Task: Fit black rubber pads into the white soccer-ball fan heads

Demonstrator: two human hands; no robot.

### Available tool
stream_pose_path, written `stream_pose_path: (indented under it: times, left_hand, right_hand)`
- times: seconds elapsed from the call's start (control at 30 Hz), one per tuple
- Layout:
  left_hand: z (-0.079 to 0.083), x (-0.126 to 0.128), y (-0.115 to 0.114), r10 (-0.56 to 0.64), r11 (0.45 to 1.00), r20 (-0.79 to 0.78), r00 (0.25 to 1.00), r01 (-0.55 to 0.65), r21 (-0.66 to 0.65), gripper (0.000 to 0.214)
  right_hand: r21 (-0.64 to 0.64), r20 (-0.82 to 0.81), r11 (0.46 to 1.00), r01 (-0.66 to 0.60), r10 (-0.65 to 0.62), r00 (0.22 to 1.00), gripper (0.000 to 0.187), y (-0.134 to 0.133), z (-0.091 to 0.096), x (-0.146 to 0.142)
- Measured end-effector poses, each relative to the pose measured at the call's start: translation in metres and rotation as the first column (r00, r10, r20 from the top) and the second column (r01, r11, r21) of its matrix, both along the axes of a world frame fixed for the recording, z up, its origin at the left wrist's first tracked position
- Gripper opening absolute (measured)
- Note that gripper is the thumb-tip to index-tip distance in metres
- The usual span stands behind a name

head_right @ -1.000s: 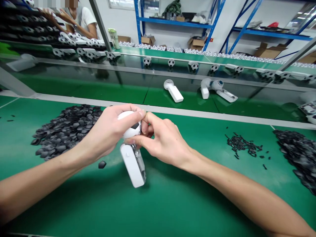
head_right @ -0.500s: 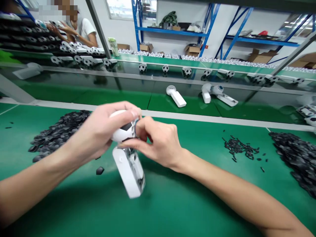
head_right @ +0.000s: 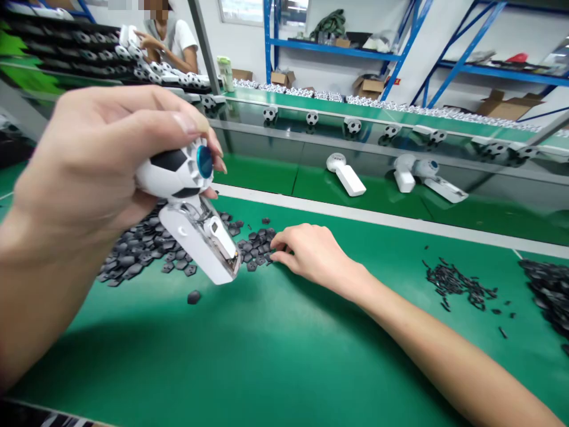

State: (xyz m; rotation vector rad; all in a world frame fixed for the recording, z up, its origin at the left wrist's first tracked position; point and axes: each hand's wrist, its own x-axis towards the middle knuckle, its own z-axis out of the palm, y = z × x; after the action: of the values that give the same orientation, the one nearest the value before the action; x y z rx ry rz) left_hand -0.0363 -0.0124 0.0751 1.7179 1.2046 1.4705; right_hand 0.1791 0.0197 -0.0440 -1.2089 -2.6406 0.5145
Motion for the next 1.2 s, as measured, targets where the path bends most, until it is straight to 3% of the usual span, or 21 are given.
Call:
stream_pose_path:
  times: [0.27, 0.37, 0.47, 0.57, 0.67, 0.83, 0.93, 1.03, 1.2]
  left_hand:
    - [-0.006, 0.002, -0.002, -0.077, 0.996, 0.025, 0.997, 0.078, -0.034, 0.015]
    - [-0.013, 0.003, -0.005, -0.151, 0.986, 0.025, 0.988, 0.152, -0.068, 0.013]
    - [-0.026, 0.008, -0.011, -0.248, 0.956, 0.029, 0.968, 0.250, -0.153, 0.013]
    - [-0.044, 0.020, -0.020, -0.347, 0.916, 0.049, 0.937, 0.349, -0.195, 0.012]
    - [-0.058, 0.033, -0.027, -0.333, 0.936, 0.030, 0.942, 0.334, -0.110, 0.019]
    - [-0.063, 0.038, -0.030, -0.382, 0.924, -0.008, 0.924, 0.382, -0.030, 0.020]
    - [-0.059, 0.033, -0.023, -0.400, 0.889, 0.077, 0.913, 0.407, -0.209, 0.017]
    - [-0.056, 0.026, -0.012, -0.407, 0.805, 0.183, 0.895, 0.446, -0.390, 0.025]
    - [-0.060, 0.019, 0.008, -0.421, 0.721, 0.306, 0.854, 0.520, -0.458, 0.039]
  right_hand:
    - [0.040, 0.020, 0.999, 0.020, -0.021, 1.000, 0.007, -0.008, -0.010, -0.014]
    - [0.010, -0.055, 1.000, 0.008, -0.007, 0.998, 0.011, -0.005, -0.017, -0.010]
    - [0.057, -0.223, 0.998, 0.029, -0.016, 0.975, 0.013, 0.009, -0.020, 0.005]
    - [0.070, -0.360, 0.995, 0.070, -0.040, 0.932, 0.009, 0.024, -0.011, 0.023]
    - [0.028, -0.424, 0.990, 0.138, -0.113, 0.898, 0.019, 0.027, 0.005, 0.033]
    - [-0.110, -0.421, 0.975, 0.193, -0.222, 0.880, 0.029, 0.020, 0.019, 0.030]
    - [-0.217, -0.432, 0.960, 0.175, -0.256, 0.865, 0.036, 0.015, 0.025, 0.027]
    - [-0.252, -0.462, 0.962, 0.107, -0.216, 0.860, 0.032, 0.007, 0.035, 0.023]
    - [-0.257, -0.466, 0.963, 0.082, -0.198, 0.863, 0.023, 0.000, 0.045, 0.014]
